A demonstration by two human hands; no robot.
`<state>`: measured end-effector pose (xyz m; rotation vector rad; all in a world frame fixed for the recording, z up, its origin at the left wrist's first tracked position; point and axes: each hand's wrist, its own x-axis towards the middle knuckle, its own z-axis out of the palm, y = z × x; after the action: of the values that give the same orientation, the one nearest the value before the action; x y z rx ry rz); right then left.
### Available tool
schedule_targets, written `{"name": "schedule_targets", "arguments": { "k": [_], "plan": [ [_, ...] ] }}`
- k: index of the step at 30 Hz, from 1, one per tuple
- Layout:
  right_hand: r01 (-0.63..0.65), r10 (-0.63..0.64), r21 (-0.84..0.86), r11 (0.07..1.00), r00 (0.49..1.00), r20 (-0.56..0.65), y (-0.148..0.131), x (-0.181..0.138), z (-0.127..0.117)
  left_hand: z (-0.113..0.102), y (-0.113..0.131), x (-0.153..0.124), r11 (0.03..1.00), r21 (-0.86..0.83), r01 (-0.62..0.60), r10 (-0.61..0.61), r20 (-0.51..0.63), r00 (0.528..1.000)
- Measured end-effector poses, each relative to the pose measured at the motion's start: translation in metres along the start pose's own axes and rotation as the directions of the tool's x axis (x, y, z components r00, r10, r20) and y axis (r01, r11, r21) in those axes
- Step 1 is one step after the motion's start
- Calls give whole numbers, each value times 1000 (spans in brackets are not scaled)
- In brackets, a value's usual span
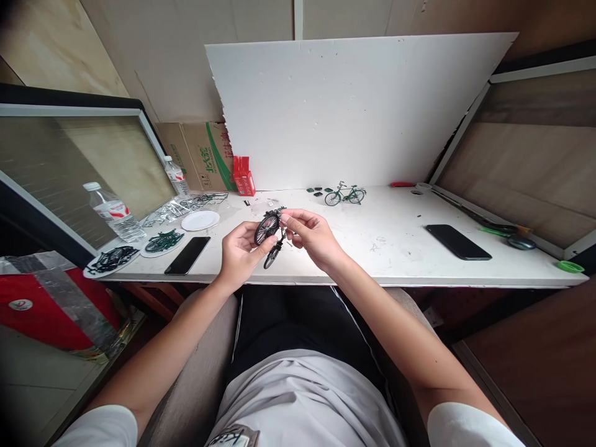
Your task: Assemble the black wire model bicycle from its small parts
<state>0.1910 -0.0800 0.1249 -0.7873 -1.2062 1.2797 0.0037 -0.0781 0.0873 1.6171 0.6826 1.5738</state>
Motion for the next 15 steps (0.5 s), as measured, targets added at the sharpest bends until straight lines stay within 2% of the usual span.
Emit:
{"name": "schedule_targets", "arguments": {
  "k": [15],
  "plan": [
    [8,-8,20,1000,1000,26,0,-1,0,1,-4,-3,999,39,0,0,-7,1000]
  ]
}}
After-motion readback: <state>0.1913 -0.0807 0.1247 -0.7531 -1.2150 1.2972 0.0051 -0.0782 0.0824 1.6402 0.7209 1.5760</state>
